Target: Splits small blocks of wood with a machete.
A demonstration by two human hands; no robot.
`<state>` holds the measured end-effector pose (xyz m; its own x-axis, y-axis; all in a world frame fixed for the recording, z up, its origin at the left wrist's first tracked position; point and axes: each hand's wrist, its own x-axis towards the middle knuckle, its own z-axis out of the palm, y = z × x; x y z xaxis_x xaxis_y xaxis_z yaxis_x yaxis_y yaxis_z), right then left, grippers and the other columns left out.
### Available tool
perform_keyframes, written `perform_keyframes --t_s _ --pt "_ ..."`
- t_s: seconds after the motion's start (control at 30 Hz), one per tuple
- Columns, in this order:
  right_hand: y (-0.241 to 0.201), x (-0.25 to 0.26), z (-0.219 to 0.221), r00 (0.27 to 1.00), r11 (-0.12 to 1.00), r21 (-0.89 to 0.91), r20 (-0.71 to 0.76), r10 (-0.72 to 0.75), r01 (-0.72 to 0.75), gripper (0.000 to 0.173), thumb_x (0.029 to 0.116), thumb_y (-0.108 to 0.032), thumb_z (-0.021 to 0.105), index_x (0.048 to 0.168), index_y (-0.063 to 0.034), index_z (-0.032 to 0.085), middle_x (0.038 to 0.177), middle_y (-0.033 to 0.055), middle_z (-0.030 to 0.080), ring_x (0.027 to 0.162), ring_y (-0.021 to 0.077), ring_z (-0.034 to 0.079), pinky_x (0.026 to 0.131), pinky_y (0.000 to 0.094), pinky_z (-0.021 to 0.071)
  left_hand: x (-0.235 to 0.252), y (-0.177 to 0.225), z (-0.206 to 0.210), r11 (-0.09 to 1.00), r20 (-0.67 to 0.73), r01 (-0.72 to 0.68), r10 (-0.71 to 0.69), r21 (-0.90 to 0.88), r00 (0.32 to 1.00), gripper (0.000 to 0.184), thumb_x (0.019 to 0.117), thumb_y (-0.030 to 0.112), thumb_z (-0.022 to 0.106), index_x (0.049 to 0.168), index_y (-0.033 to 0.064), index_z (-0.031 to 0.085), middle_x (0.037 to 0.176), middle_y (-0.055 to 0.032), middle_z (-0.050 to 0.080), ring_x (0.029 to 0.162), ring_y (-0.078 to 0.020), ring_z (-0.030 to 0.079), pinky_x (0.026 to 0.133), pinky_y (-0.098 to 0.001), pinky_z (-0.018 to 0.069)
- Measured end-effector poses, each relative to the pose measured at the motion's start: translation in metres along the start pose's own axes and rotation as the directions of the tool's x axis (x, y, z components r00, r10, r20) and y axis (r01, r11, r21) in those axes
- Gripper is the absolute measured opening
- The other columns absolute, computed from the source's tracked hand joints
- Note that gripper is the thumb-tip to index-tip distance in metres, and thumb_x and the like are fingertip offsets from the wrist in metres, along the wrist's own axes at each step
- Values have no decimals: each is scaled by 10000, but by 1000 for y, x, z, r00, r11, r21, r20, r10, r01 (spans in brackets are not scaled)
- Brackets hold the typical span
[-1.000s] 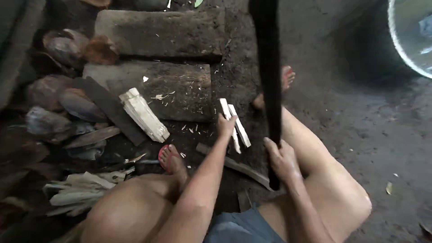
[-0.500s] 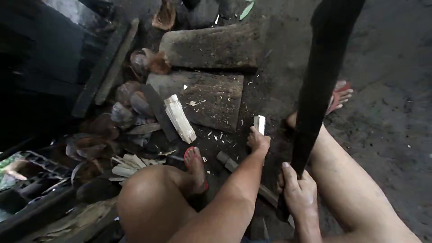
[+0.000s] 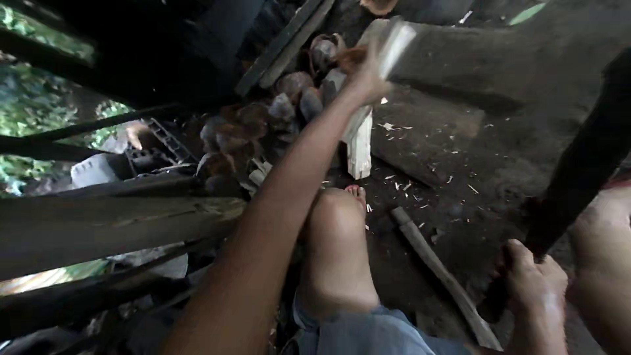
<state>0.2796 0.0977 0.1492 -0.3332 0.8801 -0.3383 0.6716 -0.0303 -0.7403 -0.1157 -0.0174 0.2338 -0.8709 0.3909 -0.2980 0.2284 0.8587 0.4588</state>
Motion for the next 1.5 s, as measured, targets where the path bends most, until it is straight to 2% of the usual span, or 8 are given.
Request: perform_keyframes --t_s 0.13,0.3,0.53,0.6,0.7,0.87,1.13,1.5 --pt "52 20 16 964 993 -118 268 8 24 465 1040 -427 555 1093 27 638 789 151 597 670 255 561 645 531 481 -56 -166 -34 920 -181 255 -317 -297 931 1107 811 231 838 1648 137 121 1445 -259 534 1271 -391 591 1035 -595 508" --pt "44 -4 39 947 989 -145 320 20 28 419 1045 -430 528 1030 -24 632 635 59 528 494 179 509 479 412 473 -119 -324 -8 591 -212 685 -801 -425 560 1064 832 320 818 1615 45 153 1399 -303 549 1264 -439 581 1023 -617 497" --pt "30 -19 52 918 964 -253 394 29 78 434 1071 -416 496 1050 -7 638 618 84 543 480 222 529 478 448 488 -160 -357 15 403 -288 809 -909 -427 301 780 932 246 714 1540 -68 338 1497 -309 472 1384 -428 488 1121 -559 437" --pt "29 -20 50 917 956 -280 398 31 89 418 1076 -396 495 1066 -9 653 613 98 555 485 244 537 487 473 486 -159 -312 -33 404 10 872 -906 -277 423 794 1050 280 588 1633 11 121 1673 -251 214 1545 -380 253 1225 -522 282" --pt "35 -16 49 921 951 -289 390 15 107 401 1055 -415 503 1068 -66 702 648 83 583 525 235 553 524 492 494 -106 -327 19 773 -459 603 -617 -198 640 703 958 322 671 1551 50 408 1456 -315 508 1323 -496 520 1081 -662 427" --pt "46 -5 52 933 962 -264 359 35 66 407 1038 -460 501 1043 -112 713 663 57 612 545 218 590 545 495 521 -2 -229 42 958 -46 271 -276 -99 960 660 999 395 654 1558 136 417 1397 -208 606 1284 -403 591 1071 -634 460" --pt "57 10 44 926 972 -228 353 131 -51 415 1050 -456 493 1159 -114 700 715 67 637 575 214 610 574 472 548 111 -151 117 995 96 97 -99 29 990 1120 833 411 846 1663 170 132 1622 -286 309 1415 -501 433 1104 -694 402" --pt "40 17 45 931 995 -97 359 72 -39 391 1049 -453 478 1121 -143 704 697 25 636 539 161 597 536 401 543 66 -102 113 995 179 -43 27 86 984 894 697 236 962 1483 188 536 1410 -284 520 1280 -448 549 1027 -628 492"
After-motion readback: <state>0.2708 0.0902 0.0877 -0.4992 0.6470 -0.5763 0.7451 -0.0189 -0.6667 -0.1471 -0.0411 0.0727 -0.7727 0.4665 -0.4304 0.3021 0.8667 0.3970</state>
